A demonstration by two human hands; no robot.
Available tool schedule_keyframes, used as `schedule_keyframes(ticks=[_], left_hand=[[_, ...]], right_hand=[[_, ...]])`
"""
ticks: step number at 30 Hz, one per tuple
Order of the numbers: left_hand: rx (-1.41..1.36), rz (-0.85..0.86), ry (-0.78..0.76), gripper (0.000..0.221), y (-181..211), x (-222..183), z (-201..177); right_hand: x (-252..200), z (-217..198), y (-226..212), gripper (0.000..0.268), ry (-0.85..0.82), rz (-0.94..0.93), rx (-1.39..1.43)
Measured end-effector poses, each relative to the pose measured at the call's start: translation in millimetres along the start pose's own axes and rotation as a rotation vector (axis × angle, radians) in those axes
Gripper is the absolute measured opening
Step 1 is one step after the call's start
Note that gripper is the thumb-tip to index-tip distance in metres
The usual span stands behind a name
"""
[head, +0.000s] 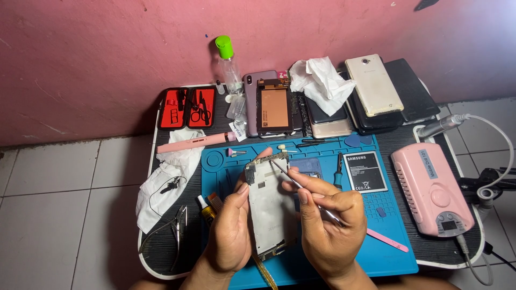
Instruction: The person applies adhesive to the frame of a disassembled smartphone and presses the back cover into place. They then use a small metal tool to pry and separate the back cover from the frame again, manipulating the phone's internal components and casing.
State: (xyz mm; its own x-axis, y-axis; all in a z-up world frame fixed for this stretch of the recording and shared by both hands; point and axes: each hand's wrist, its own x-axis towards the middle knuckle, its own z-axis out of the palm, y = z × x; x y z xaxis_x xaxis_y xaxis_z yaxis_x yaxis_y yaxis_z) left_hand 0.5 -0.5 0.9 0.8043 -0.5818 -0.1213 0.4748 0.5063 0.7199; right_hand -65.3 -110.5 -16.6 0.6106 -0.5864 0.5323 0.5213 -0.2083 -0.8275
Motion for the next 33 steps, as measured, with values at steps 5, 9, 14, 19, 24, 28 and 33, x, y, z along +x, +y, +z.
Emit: schedule_keyframes(ticks=[5,9,14,19,24,28,33], left_hand=[[-0.149,-0.022,-0.115,0.063,-2.7,-1.2,-2.5],[-0.209,-0.069,-0.142,0.066,-3.9,-1.0,-5.1],[-0.157,-0.062,-0.085,0.063,-1.0,-2.4,-3.2],[-0.212,-0.045,-0.108,0.062,2.6,-2.9,-2.0],[-0.189,0.039,-0.112,0.062,1.3,-0.8,-4.3],[-0.161,0.053,-0.072,0.062,-0.6,0.3,-7.8],[-0.113,0.086,-0.068,0.058,-2.3,0.9,-10.4]], right_hand=[[2.3,1.5,-4.6,0.022,0.052,0.052,-0.052],[1.8,1.6,-4.0,0.021,0.083,0.059,-0.060],[0.3,0.0,-3.3,0.020,0.095,0.060,-0.074],[-1.0,0.2,-2.6,0.021,0.077,0.049,-0.033],[-2.0,0.2,-1.9,0.019,0.065,0.047,-0.034],[-0.4,0.0,-4.0,0.018,0.061,0.043,-0.037],[-0.1,-0.5,-5.7,0.017,0.031,0.019,-0.077]])
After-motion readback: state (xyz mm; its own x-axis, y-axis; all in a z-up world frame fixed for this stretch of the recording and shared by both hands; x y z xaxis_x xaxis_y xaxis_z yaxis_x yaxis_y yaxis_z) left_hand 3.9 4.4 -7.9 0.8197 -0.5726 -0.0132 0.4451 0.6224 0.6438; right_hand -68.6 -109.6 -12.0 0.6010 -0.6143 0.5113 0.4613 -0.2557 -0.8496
